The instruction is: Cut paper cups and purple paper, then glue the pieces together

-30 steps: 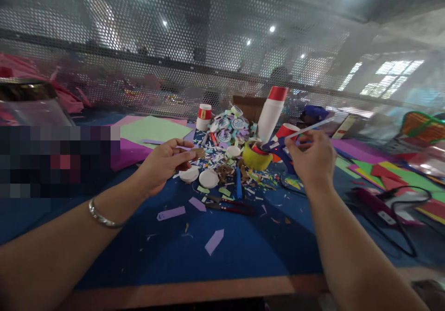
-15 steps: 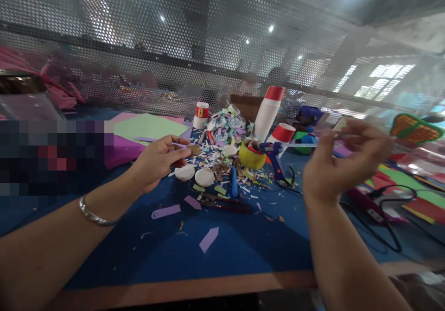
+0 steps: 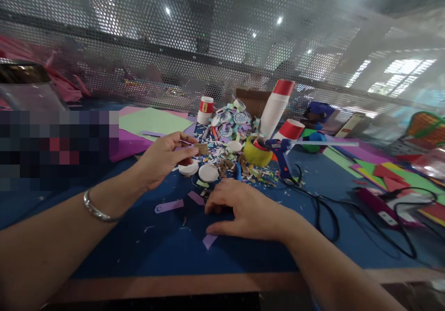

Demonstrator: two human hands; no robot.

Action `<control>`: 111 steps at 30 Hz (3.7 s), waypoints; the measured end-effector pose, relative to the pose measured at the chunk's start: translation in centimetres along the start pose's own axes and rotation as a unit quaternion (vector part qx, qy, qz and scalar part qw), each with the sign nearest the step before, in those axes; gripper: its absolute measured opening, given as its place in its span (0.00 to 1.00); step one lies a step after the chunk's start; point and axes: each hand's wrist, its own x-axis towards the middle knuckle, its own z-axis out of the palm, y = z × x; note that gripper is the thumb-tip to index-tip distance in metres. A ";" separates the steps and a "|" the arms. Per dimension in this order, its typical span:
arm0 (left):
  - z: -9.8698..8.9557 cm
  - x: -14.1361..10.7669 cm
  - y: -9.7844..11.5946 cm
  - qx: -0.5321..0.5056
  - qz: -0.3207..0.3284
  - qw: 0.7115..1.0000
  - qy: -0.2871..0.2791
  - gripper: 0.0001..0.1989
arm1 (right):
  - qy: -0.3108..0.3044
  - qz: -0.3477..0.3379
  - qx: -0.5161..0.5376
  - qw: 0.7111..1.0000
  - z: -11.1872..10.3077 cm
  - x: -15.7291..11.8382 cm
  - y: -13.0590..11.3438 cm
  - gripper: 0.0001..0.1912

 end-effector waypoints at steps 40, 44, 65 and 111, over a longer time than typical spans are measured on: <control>1.1 -1.8 1.3 0.093 0.060 0.970 -0.215 0.03 | 0.187 0.175 0.180 0.950 -1.0 -0.2 1.2 0.11; 1.0 -1.8 1.3 0.092 0.053 0.968 -0.226 0.02 | 0.185 0.177 0.179 0.950 -1.0 -0.2 1.2 0.10; 1.0 -1.9 1.5 0.116 0.067 0.959 -0.250 0.04 | 0.159 0.158 0.179 0.958 -0.9 0.0 0.7 0.08; 1.7 -1.9 0.7 -0.021 -0.067 0.994 -0.087 0.23 | 0.362 0.003 -0.112 0.925 1.0 0.7 0.5 0.04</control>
